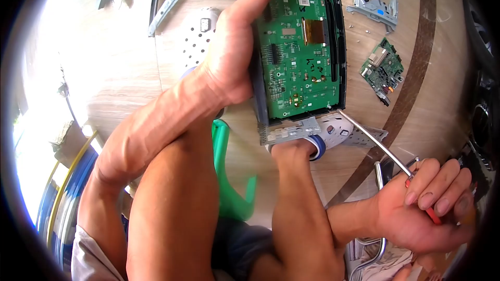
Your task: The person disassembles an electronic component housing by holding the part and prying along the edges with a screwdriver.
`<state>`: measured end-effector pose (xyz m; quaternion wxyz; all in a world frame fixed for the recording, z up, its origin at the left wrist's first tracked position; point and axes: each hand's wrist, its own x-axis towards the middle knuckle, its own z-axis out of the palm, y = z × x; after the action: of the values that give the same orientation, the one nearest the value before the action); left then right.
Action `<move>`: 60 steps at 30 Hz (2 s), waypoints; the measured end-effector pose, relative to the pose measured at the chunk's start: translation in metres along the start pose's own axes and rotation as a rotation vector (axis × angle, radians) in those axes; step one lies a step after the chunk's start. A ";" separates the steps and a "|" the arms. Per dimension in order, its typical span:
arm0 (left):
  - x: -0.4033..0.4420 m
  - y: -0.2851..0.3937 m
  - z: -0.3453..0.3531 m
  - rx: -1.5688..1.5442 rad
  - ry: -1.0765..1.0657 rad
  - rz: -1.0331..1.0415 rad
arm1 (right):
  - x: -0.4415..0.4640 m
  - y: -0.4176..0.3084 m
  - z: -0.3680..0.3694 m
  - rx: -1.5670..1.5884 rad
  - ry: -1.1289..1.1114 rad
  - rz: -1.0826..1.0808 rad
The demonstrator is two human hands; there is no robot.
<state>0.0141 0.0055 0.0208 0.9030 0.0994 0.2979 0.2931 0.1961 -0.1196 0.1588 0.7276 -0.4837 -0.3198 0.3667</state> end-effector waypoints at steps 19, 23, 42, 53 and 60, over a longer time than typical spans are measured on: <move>-0.001 -0.003 -0.002 -0.146 0.066 -0.037 | -0.001 -0.002 0.000 0.027 0.022 -0.088; -0.001 -0.003 -0.004 -0.151 0.051 -0.063 | -0.002 0.000 -0.001 -0.007 0.032 -0.106; -0.001 -0.002 -0.007 -0.139 -0.015 -0.044 | 0.001 0.000 -0.003 0.038 -0.026 -0.054; -0.004 0.011 -0.007 -0.215 -0.046 -0.160 | 0.002 0.001 -0.001 0.014 -0.033 -0.048; -0.004 -0.003 -0.013 -0.125 -0.067 -0.021 | 0.002 0.004 0.000 0.016 -0.021 -0.063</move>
<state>0.0055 0.0007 0.0110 0.9199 0.0495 0.2497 0.2984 0.1963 -0.1175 0.1555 0.7393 -0.4636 -0.3393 0.3513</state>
